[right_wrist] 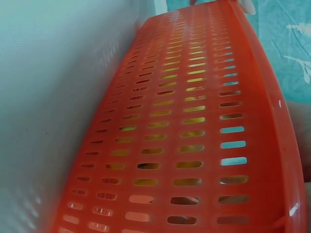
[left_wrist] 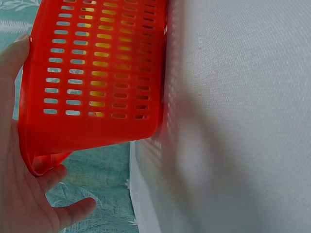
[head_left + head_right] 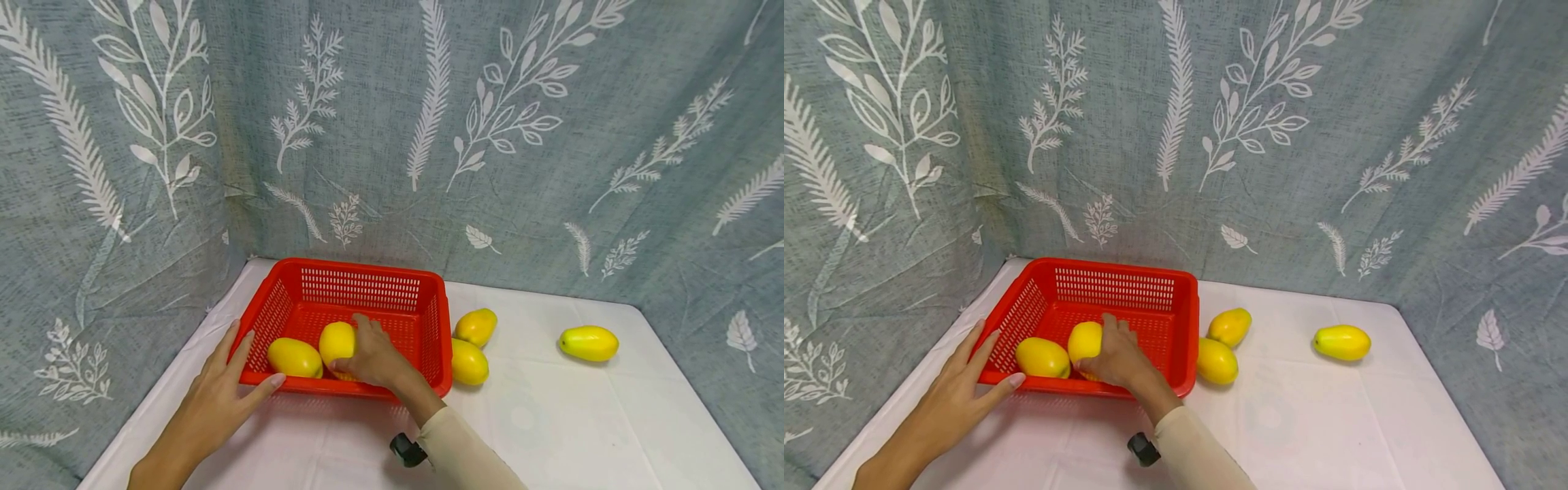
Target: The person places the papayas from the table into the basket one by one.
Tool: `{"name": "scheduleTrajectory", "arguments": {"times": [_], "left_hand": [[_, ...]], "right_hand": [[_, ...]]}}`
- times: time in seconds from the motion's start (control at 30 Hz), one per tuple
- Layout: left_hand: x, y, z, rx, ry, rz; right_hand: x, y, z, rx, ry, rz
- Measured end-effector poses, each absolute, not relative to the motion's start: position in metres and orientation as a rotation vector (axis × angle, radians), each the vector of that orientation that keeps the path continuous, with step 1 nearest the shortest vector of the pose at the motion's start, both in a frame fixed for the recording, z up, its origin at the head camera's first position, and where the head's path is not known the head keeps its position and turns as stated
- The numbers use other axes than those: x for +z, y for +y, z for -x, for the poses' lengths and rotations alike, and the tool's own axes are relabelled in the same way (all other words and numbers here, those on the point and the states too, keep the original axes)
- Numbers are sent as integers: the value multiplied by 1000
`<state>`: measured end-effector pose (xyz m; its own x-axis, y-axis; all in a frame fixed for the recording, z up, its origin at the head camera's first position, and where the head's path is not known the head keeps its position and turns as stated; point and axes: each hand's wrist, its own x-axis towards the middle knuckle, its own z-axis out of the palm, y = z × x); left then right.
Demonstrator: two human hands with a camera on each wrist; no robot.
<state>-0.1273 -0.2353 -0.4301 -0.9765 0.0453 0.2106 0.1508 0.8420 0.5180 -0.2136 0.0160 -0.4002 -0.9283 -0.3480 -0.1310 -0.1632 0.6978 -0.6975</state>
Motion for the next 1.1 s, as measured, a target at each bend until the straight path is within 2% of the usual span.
{"name": "scheduleTrajectory", "arguments": {"times": [0.57,1.1], "left_hand": [[-431,-235,127,-828,-2843,141],[-434,-236,128,-828,-2833,161]], "right_hand": [[-392,40,205,-1383,2563,428],[-368,90,180,-1603,2565,483]]}}
